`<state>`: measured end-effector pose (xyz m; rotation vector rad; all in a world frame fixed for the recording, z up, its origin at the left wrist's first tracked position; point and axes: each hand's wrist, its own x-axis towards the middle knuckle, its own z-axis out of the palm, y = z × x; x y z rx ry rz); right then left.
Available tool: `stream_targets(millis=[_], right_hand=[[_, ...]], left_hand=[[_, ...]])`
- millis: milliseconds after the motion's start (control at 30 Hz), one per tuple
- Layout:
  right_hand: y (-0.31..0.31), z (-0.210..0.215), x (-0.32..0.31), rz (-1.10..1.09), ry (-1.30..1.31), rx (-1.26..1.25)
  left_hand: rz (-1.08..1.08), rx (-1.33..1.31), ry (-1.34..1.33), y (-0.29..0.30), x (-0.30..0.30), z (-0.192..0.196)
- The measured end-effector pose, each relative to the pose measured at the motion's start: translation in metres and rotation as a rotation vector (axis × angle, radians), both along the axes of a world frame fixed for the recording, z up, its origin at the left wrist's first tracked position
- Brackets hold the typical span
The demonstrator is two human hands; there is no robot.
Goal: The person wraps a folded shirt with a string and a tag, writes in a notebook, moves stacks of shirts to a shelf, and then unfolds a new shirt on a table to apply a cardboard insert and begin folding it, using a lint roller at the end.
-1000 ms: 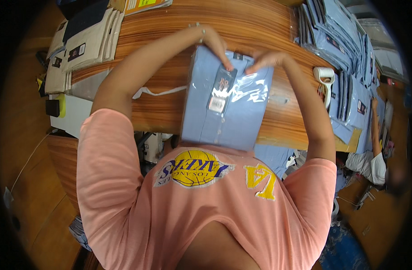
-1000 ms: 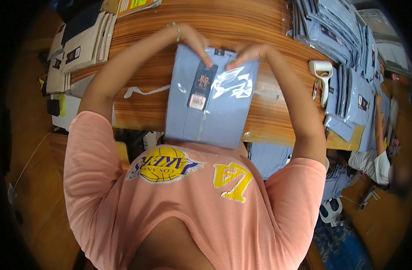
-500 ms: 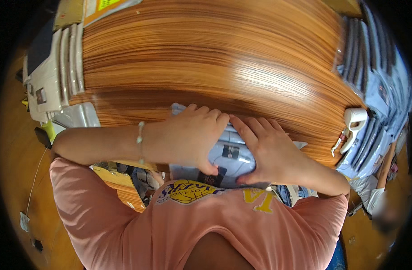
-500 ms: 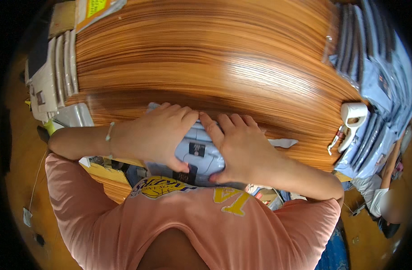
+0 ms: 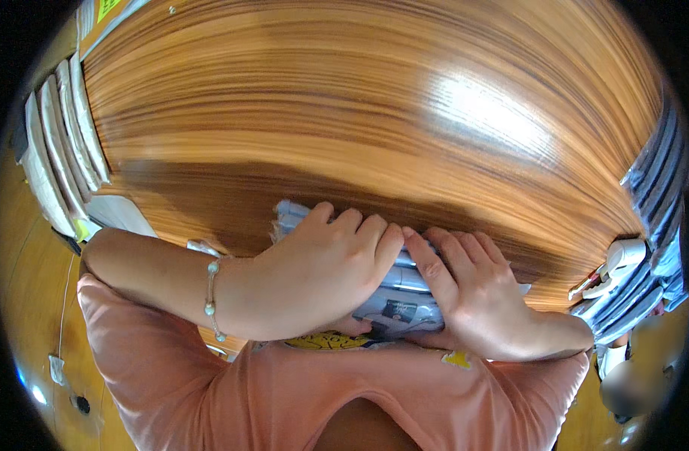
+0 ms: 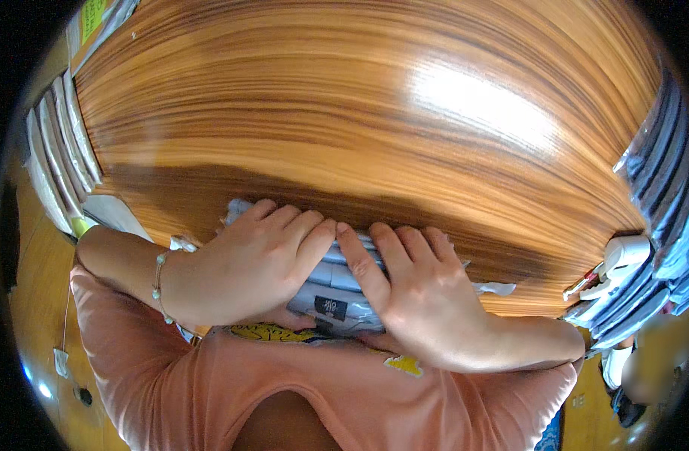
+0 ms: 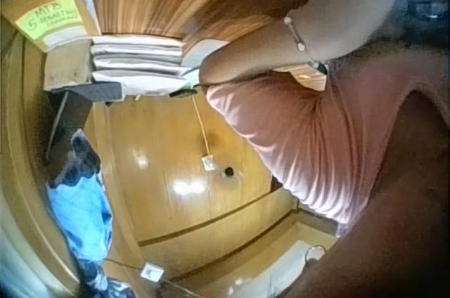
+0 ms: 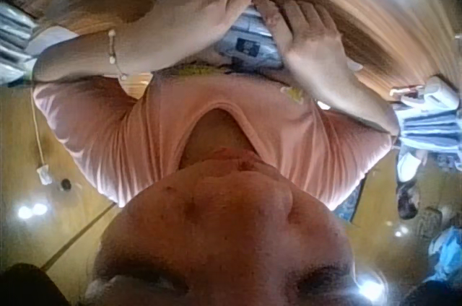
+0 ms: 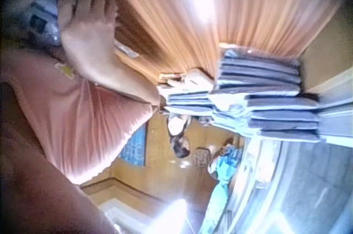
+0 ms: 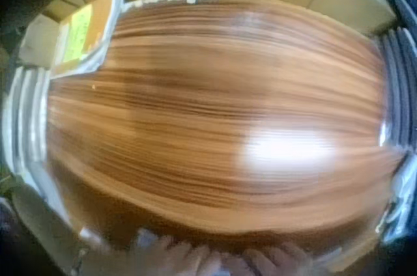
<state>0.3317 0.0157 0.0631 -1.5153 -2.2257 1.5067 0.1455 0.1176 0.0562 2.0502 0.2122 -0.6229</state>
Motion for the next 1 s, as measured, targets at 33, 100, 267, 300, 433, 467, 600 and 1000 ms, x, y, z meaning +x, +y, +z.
stream_targets(millis=[33,100,267,300,433,467,600,1000], right_hand=[[-0.005,-0.008,-0.001,0.009,-0.014,0.109],[-0.010,-0.016,0.000,0.027,-0.026,0.152],[-0.003,-0.018,0.000,-0.045,0.031,0.082],[-0.004,-0.021,0.001,-0.051,0.055,0.077],[0.004,-0.025,0.007,-0.034,0.151,0.011],[0.008,-0.025,0.008,-0.019,0.176,-0.016],[0.012,-0.036,0.013,-0.008,0.277,-0.017],[0.007,-0.047,0.016,0.010,0.424,0.000]], left_hand=[[-0.003,0.004,-0.002,0.001,0.000,-0.001],[-0.007,-0.019,-0.013,0.002,-0.001,-0.004],[-0.016,-0.049,-0.053,0.004,-0.003,-0.014],[-0.015,-0.060,-0.066,0.004,-0.003,-0.016],[-0.062,-0.114,-0.100,0.008,-0.005,-0.024],[-0.059,-0.137,-0.124,0.011,-0.004,-0.027],[-0.017,-0.251,-0.239,0.019,-0.003,-0.041],[0.014,-0.323,-0.430,0.013,-0.006,-0.056]])
